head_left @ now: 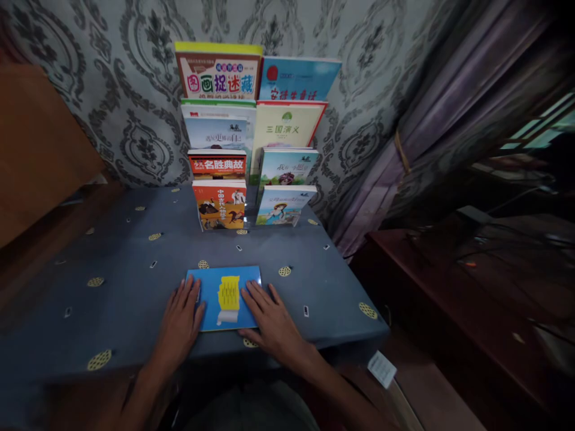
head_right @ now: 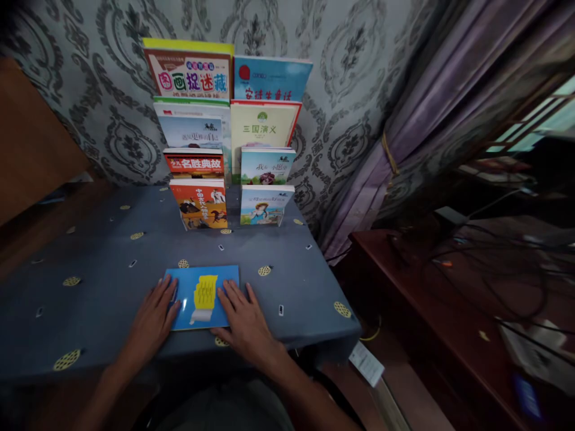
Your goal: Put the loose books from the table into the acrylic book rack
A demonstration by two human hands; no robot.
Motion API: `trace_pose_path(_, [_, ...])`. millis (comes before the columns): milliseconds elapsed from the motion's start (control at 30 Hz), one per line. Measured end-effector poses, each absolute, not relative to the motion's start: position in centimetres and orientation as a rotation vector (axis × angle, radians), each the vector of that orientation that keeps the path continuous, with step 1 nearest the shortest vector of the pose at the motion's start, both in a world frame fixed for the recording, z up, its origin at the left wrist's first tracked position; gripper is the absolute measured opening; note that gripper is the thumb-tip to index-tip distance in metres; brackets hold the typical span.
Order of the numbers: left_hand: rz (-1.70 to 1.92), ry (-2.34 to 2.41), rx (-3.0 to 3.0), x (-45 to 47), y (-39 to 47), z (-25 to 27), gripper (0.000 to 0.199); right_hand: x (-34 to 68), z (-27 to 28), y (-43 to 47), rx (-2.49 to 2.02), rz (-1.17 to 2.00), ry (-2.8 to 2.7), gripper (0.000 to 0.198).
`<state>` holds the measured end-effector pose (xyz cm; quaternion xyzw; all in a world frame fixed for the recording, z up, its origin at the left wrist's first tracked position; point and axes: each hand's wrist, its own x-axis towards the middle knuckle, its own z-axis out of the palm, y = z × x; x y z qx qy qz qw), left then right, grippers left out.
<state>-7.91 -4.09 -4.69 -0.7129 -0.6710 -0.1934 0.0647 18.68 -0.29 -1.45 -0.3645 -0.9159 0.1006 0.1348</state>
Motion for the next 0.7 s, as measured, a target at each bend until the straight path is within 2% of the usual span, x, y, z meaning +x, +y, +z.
trace_pose_path(233, [-0.528,-1.997,-2.182,-6.7,-6.9,-4.7,0.062,20.1,-2.0,-3.0,-1.049,0.282,-2.679,0.094])
trace_pose_path(333, [-0.494,-1.970,-2.218,-6.4,-8.1,-4.2,0.068,20.9,-1.7,-4.0,-1.032,0.292,-2.717,0.090])
trace_pose_path(533, [-0.396,-1.726,-2.501,-7.9,-10.0,-3.4,0.106,22.3,-0.6,-4.1,-0.956,0.351,-2.742,0.077])
trace_pose_path(600, [-0.372,-1.693,-2.577,-8.7,-10.4,-2.9,0.104,22.7,-0.5,-3.6,-0.898,0.388,-2.735,0.072])
trace_pose_path(700, [-0.405,-1.714,-2.682,-10.0,-10.3,-1.5,0.082,23.3,-0.3,-2.3,-0.814,0.494,-2.689,0.067])
